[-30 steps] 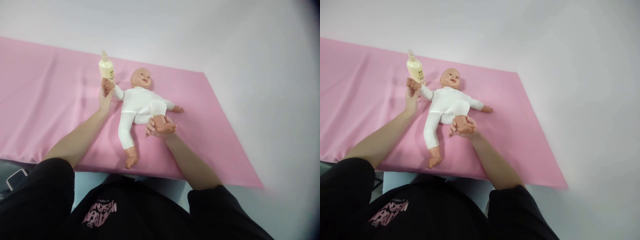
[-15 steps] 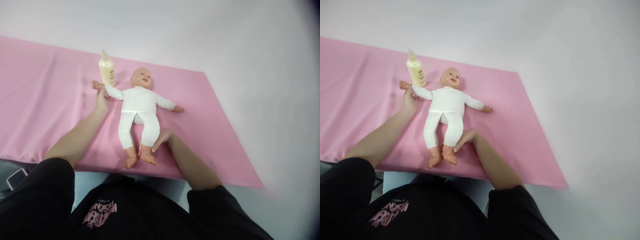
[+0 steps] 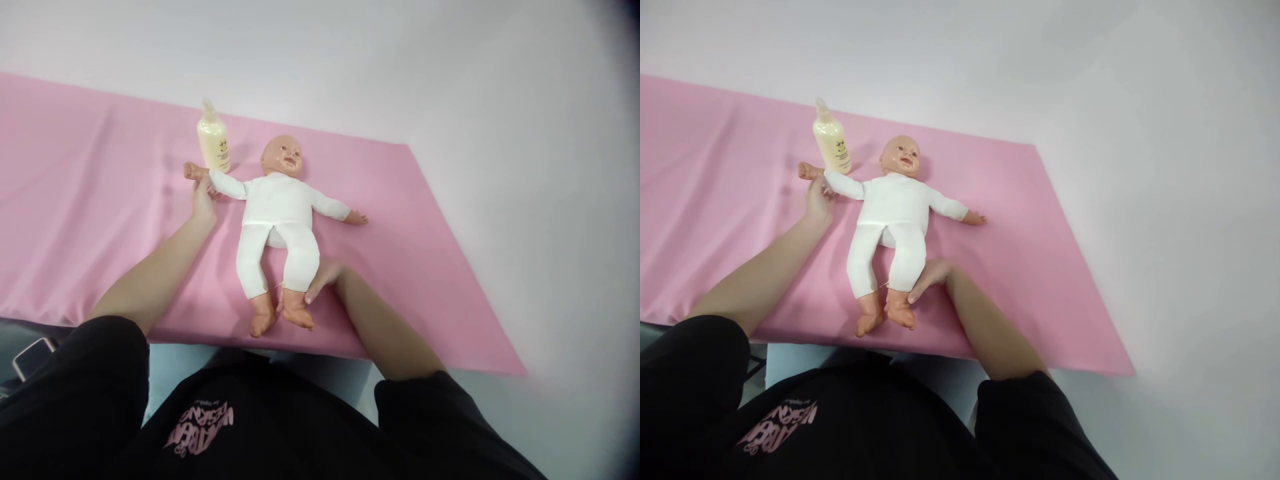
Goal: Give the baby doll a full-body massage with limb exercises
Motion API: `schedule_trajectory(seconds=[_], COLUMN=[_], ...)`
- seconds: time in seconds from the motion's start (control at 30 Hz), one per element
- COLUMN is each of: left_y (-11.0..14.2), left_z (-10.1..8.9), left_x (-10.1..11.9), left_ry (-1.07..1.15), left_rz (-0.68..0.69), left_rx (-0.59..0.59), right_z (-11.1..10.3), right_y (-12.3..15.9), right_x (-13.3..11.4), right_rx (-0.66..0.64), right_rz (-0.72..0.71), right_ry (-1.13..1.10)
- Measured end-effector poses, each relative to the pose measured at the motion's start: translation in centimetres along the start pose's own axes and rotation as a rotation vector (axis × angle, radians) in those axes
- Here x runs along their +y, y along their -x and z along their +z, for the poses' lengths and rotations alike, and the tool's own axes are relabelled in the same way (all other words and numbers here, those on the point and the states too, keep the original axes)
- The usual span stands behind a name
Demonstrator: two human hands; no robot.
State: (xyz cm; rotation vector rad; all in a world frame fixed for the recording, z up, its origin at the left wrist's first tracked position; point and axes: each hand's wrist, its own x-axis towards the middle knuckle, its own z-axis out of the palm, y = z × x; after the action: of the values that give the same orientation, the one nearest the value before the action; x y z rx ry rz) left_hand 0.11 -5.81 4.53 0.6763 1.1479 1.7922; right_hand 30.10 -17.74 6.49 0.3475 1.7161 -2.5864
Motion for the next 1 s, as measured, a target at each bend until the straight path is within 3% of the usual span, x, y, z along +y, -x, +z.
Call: schedule_trajectory(seconds=[0.1, 0.2, 0.37, 0.43, 0.5, 0.6, 0.77, 0.87, 1.0], left_y=[-0.2, -0.2, 1.5, 2.6, 3.5, 4.0, 3.8, 4.0, 4.6], left_z=[-0.3, -0.6, -0.8, -0.6, -0.5, -0.2, -0.1, 0.1, 0.5], left_x=[-0.2, -0.6, -1.5, -1.4, -1.0, -0.3, 0.0, 0.1, 0.7], left_ry=[-0.041, -0.075, -0.370, -0.569, -0.719, -0.835, -0.871, -0.821, -0.724], left_rz=[0.014, 0.118, 0.617, 0.764, 0.896, 0.997, 1.015, 0.944, 0.728], left_rx=[-0.006, -0.048, -0.381, -0.542, -0.718, -0.844, -0.867, -0.893, -0.863], right_z=[-0.7, -1.8, -4.2, -5.0, -5.2, -4.5, -3.5, -3.8, -4.1], right_y=[-0.2, -0.2, -0.5, -1.0, -1.3, -0.7, 0.7, 0.7, 0.5], right_x=[-0.2, 0.6, 4.1, 5.2, 5.5, 4.6, 2.6, 2.6, 2.8], right_rx=[-0.292, -0.389, -0.478, -0.576, -0.574, -0.341, 0.153, 0.294, 0.372], right_rz=[0.063, -0.035, -0.272, -0.357, -0.490, -0.610, -0.484, -0.451, -0.415], right_ry=[0.174, 0.178, -0.083, -0.168, -0.253, -0.372, -0.558, -0.600, -0.610])
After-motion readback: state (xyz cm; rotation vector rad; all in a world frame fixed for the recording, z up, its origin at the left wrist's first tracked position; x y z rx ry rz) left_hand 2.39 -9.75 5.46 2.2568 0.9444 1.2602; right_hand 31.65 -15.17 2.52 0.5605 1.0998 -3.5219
